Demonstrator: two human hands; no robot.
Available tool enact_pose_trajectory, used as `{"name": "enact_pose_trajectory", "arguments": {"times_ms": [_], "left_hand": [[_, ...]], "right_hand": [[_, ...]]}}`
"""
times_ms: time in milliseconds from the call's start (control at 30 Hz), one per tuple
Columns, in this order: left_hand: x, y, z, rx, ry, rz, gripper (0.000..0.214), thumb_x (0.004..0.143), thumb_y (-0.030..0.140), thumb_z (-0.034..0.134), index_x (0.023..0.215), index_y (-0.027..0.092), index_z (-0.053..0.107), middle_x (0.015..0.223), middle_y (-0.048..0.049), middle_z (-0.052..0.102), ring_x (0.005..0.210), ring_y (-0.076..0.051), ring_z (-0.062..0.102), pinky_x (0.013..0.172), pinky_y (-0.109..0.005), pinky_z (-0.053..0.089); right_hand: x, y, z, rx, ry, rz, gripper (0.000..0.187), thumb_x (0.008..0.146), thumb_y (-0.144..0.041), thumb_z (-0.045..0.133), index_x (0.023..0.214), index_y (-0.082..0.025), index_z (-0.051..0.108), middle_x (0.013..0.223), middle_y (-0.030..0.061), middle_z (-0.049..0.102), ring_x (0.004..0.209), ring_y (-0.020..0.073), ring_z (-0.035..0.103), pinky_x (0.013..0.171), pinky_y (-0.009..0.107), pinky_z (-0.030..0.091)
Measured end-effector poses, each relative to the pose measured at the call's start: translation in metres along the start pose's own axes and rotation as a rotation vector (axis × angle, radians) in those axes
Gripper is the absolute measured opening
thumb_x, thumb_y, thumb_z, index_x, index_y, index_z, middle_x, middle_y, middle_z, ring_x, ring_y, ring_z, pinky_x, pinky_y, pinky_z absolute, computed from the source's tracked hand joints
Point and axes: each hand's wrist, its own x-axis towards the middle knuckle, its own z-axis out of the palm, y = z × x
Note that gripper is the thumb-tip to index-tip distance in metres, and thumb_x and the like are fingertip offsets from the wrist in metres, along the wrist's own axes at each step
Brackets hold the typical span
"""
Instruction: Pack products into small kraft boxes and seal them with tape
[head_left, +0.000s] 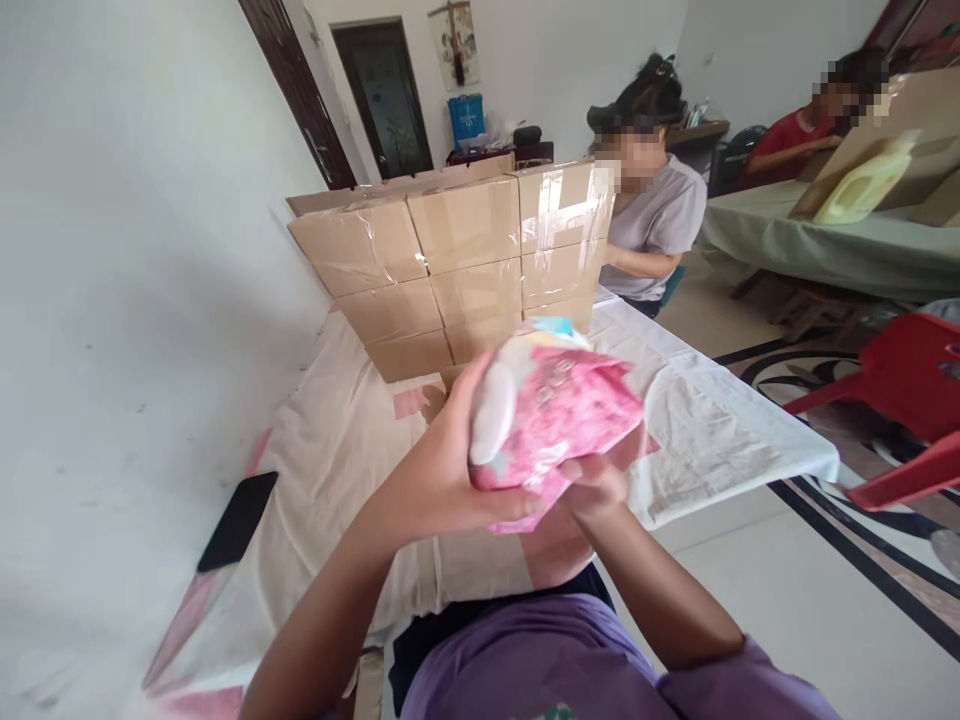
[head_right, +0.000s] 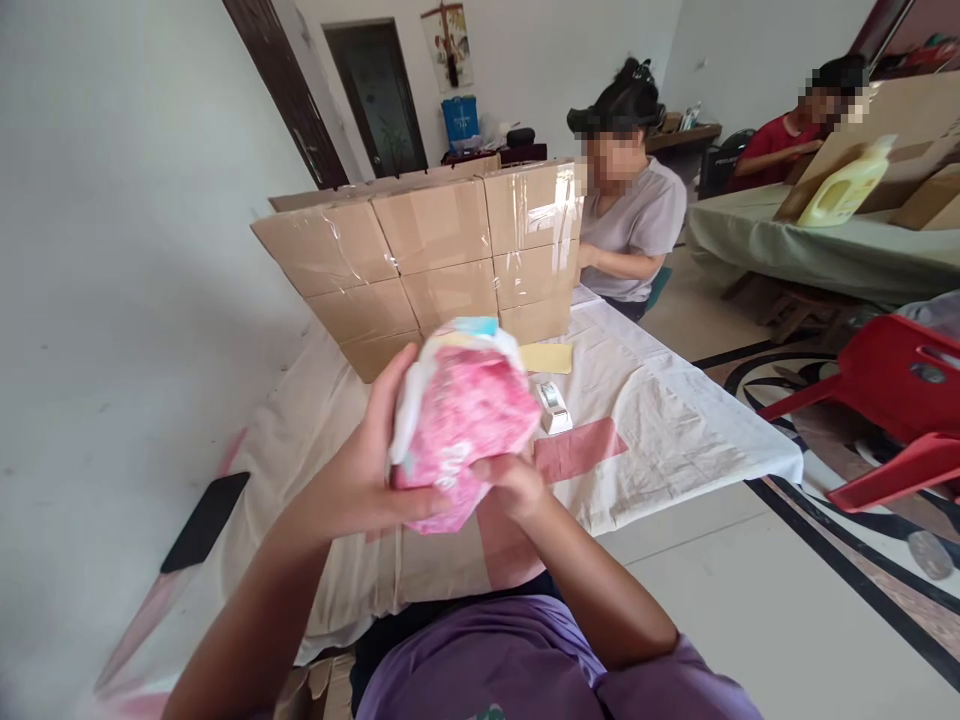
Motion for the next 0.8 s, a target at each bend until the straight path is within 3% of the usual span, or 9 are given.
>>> {"name": "enact_pose_trajectory", "arguments": {"times_ms": [100,200,267,367,467,600,700,800], "left_hand": [[0.009,0.014,-0.010,0.082,0.103,0.040,0.111,0.073,0.049,0.087,0.163,0.033,0.024,0.167,-0.0086,0.035,0.152,-0.041,0.037,0.122,-0.057,0.041],[0.003,0.020,-0.035,0.248,0.248,0.079,0.103,0.073,0.049,0.087,0.160,0.031,0.035,0.162,-0.0077,0.043,0.150,-0.041,0.040,0.123,-0.057,0.040],[-0.001,0.019,-0.055,0.352,0.316,0.090,0.106,0.070,0.049,0.088,0.160,0.029,0.034,0.161,-0.0078,0.042,0.148,-0.040,0.042,0.122,-0.057,0.040],[0.002,0.013,-0.079,0.536,0.318,0.012,0.113,0.066,0.048,0.091,0.161,0.028,0.033,0.161,-0.0092,0.043,0.143,-0.040,0.047,0.116,-0.057,0.047],[0.016,0.003,-0.087,0.709,0.170,-0.142,0.110,0.066,0.049,0.088,0.161,0.032,0.034,0.157,-0.0074,0.050,0.132,-0.041,0.058,0.101,-0.052,0.056],[0.040,-0.009,-0.075,0.881,-0.225,-0.268,0.091,0.078,0.043,0.075,0.159,0.044,0.034,0.139,-0.0011,0.064,0.105,-0.031,0.071,0.076,-0.036,0.057],[0.052,-0.019,-0.060,1.012,-0.510,-0.327,0.091,0.075,0.040,0.073,0.158,0.043,0.036,0.123,-0.0011,0.069,0.095,-0.029,0.072,0.070,-0.033,0.053],[0.060,-0.030,-0.052,0.983,-0.639,-0.329,0.089,0.070,0.034,0.073,0.154,0.042,0.043,0.133,-0.0006,0.067,0.101,-0.027,0.072,0.068,-0.029,0.050]], "right_hand": [[0.013,-0.009,-0.011,-0.276,-0.261,-0.083,0.075,0.083,-0.077,0.058,0.139,-0.028,0.059,0.121,0.0092,0.071,0.128,0.0379,0.060,0.102,0.054,0.052],[0.034,-0.025,-0.030,-0.800,-0.340,-0.232,0.062,0.097,-0.071,0.045,0.138,-0.026,0.060,0.134,0.0117,0.066,0.133,0.0361,0.053,0.114,0.057,0.036],[0.043,-0.029,-0.043,-1.157,-0.381,-0.255,0.043,0.102,-0.054,0.052,0.128,-0.023,0.065,0.124,0.0130,0.069,0.124,0.0347,0.056,0.114,0.058,0.028],[0.042,-0.022,-0.054,-1.460,-0.508,-0.208,0.014,0.099,-0.028,0.060,0.103,-0.019,0.070,0.095,0.0088,0.072,0.104,0.0286,0.061,0.103,0.050,0.031],[0.032,-0.009,-0.058,-1.522,-0.541,-0.225,0.014,0.101,-0.018,0.056,0.090,-0.019,0.066,0.086,0.0058,0.070,0.097,0.0245,0.060,0.094,0.042,0.032],[0.024,0.000,-0.062,-1.489,-0.499,-0.319,0.020,0.106,-0.020,0.050,0.092,-0.019,0.065,0.087,0.0046,0.071,0.099,0.0230,0.058,0.092,0.040,0.030],[0.024,0.005,-0.063,-1.465,-0.490,-0.397,0.020,0.107,-0.019,0.049,0.096,-0.019,0.066,0.088,0.0049,0.071,0.097,0.0225,0.057,0.089,0.040,0.030],[0.024,0.010,-0.064,-1.441,-0.502,-0.466,0.018,0.106,-0.017,0.050,0.098,-0.019,0.066,0.089,0.0050,0.072,0.095,0.0219,0.056,0.087,0.039,0.031]]}}
